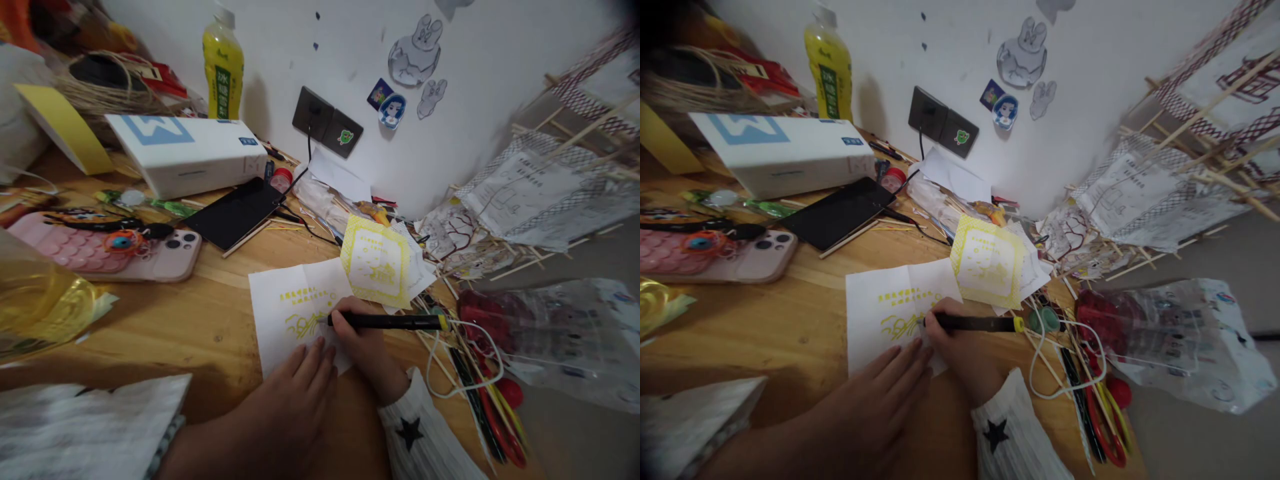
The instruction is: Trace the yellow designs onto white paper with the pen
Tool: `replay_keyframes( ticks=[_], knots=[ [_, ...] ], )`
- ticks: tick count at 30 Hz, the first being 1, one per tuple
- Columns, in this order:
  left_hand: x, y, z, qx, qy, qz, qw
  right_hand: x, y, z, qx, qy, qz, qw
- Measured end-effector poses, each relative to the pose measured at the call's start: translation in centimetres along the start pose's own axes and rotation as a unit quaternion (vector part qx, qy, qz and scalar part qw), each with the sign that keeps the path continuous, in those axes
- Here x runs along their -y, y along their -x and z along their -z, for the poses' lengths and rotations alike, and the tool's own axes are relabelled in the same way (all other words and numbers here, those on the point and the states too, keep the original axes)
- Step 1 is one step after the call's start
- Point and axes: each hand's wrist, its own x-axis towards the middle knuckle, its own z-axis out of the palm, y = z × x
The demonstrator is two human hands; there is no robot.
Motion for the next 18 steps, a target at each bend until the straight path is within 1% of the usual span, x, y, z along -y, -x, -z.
replay_keyframes(
  ticks=[7,11,18],
  knots=[
    [-0.01,-0.01,0.02,0.014,-0.001,-0.012,1.0,-0.02,-0.07,0.11,-0.011,0.016,-0.005,1.0],
    [0.01,0.08,-0.02,0.01,0.004,-0.006,1.0,0.03,-0.07,0.07,-0.021,-0.004,-0.006,1.0],
    [0.05,-0.13,-0.05,0.01,0.003,0.0,1.0,-0.2,-0.02,0.08,-0.038,0.001,-0.016,0.999]
  ],
)
